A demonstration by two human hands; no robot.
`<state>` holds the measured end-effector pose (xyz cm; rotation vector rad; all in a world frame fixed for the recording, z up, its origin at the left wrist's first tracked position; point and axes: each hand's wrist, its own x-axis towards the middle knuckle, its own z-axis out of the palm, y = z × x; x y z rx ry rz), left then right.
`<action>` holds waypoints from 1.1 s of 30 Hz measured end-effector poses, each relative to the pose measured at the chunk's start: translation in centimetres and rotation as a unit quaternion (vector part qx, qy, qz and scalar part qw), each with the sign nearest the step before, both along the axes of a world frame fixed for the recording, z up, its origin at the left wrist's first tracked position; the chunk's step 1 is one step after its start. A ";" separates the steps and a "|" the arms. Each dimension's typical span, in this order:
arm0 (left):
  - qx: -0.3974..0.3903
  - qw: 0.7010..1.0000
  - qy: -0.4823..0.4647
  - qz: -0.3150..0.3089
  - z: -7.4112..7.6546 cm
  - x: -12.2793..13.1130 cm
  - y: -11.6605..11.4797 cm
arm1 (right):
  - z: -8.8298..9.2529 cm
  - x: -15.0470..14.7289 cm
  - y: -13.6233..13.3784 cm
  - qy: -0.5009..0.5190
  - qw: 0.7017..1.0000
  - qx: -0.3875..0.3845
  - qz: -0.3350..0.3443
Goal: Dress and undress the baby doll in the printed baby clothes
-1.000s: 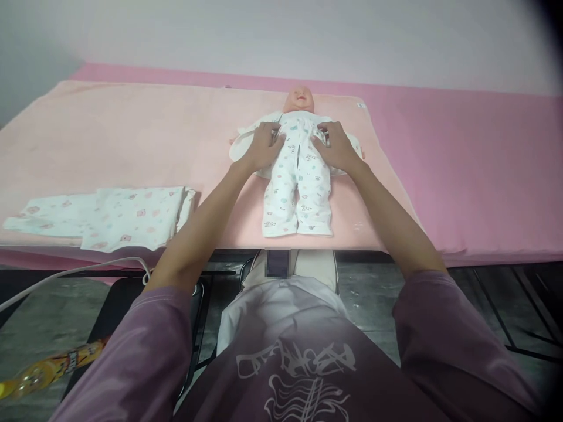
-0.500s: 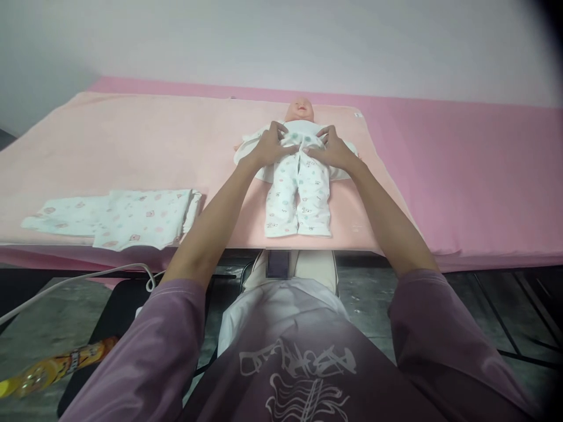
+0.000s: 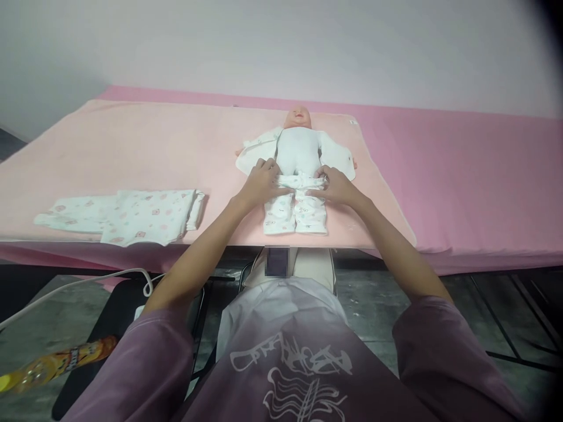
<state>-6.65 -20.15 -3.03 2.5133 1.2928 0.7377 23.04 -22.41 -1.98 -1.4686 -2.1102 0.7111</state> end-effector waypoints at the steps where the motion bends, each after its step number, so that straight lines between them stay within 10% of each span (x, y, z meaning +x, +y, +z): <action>1: -0.005 1.000 0.007 -0.002 0.1 -0.1 -0.3 | 0.1 -0.1 -0.2 -0.004 1.000 -0.005 0.004; 33: -0.043 0.995 0.075 -0.054 -0.8 -3.6 -7.7 | 1.7 -1.2 -7.1 -0.159 0.984 -0.037 0.073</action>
